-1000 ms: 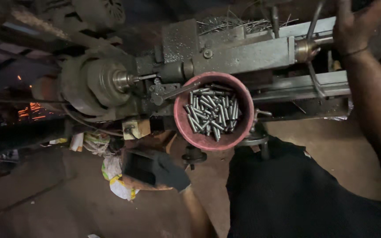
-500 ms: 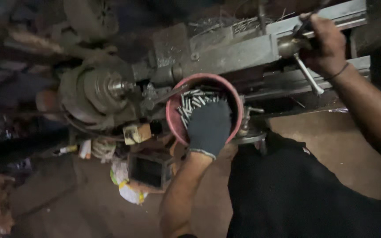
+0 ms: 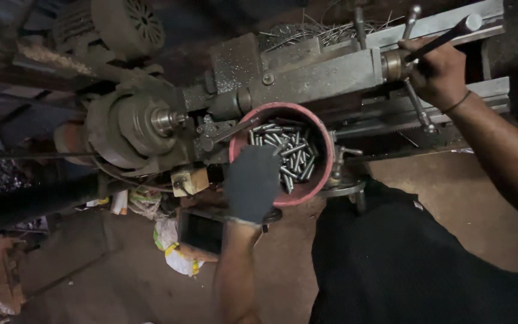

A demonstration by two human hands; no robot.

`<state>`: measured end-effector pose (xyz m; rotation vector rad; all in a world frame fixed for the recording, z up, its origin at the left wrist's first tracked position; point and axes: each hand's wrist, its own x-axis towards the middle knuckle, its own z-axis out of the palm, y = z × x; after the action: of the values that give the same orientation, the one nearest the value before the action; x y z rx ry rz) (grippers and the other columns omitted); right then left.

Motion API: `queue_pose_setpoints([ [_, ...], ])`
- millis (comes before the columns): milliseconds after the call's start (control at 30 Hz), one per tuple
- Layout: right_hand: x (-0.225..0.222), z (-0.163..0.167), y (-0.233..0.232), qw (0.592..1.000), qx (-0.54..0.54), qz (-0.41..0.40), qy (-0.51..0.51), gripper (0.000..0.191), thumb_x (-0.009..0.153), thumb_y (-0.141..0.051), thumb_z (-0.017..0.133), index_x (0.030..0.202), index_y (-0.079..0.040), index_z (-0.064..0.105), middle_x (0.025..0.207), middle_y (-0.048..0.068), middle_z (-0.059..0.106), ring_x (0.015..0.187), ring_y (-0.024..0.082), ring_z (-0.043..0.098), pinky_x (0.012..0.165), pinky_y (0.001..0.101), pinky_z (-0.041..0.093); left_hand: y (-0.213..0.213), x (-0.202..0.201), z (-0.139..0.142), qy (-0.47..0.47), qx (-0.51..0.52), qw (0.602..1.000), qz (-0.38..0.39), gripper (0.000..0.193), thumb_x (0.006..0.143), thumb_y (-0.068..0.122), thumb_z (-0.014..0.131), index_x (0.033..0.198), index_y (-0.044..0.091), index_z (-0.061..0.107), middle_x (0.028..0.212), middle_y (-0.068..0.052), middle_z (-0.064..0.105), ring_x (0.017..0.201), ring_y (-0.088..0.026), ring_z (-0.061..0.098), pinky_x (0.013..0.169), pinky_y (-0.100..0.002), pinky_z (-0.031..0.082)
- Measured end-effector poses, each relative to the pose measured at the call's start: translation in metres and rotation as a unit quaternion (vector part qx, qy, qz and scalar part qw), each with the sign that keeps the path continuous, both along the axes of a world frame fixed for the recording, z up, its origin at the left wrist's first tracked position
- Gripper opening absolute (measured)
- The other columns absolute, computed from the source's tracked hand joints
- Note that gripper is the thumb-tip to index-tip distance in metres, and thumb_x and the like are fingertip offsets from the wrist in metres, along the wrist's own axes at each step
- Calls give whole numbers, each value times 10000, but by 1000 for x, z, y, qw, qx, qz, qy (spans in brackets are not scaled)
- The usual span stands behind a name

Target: The person operates a lathe to machine small metal pin parts. They load a blank into the chuck, engage the machine, turn the handwheels to cut the rotating part, then remove the finished pin and drop it into a bucket filled with similar finished pins, repeating the cycle.

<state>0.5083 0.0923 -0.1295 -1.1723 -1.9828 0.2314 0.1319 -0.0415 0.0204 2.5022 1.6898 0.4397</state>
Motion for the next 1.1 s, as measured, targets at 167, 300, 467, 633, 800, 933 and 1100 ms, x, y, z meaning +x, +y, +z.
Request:
queue_pose_setpoints([
  [167,3,-3,0,1000,-6,3,-7,443,951,-27,779,1383,-98,710,1203,147,698,1106,314,688,924,389,566,-3,-52,40,-427,-69,856,283,229,969,148,594,1165,85,693,963,-74,738,825,-210,689,745,-328,560],
  [300,3,-3,3,1000,-14,2,-3,494,923,-8,743,1403,-116,710,1274,190,652,1137,334,674,935,393,573,30,-95,49,-84,95,974,188,145,990,153,632,1082,56,689,1018,-125,714,940,-313,703,854,-415,534],
  [467,3,-6,7,999,-5,-19,-28,489,944,-12,761,1416,-126,709,1233,174,603,1110,336,630,939,402,571,97,-128,29,-26,31,994,99,190,1001,150,629,1100,32,740,1022,-212,717,980,-414,661,847,-521,506],
  [633,4,-5,7,999,-12,-24,-25,506,915,-16,779,1406,-113,704,1292,190,619,1128,353,635,934,412,571,127,-148,6,123,-33,992,23,227,861,86,623,1034,87,769,1013,-249,698,941,-441,645,816,-547,499],
  [800,-1,6,4,999,-45,-31,0,565,918,48,684,1450,-143,687,1312,189,573,1162,345,626,982,389,586,126,-159,-6,160,-87,983,12,251,829,56,595,1000,109,771,991,-199,720,973,-429,651,865,-535,508],
  [933,-5,13,12,993,69,-26,-91,526,784,9,694,1306,-44,670,1345,235,642,1196,400,648,962,485,579,125,-167,-12,161,-72,984,6,286,817,45,585,1016,120,776,988,-209,716,987,-437,647,863,-533,504],
  [1100,35,4,-7,886,-451,-46,-95,293,1044,-257,553,1177,-22,669,1076,179,697,907,308,700,793,439,572,124,-172,-21,137,-69,988,-15,309,871,59,557,1092,125,763,993,-203,718,978,-419,650,952,-543,488],
])
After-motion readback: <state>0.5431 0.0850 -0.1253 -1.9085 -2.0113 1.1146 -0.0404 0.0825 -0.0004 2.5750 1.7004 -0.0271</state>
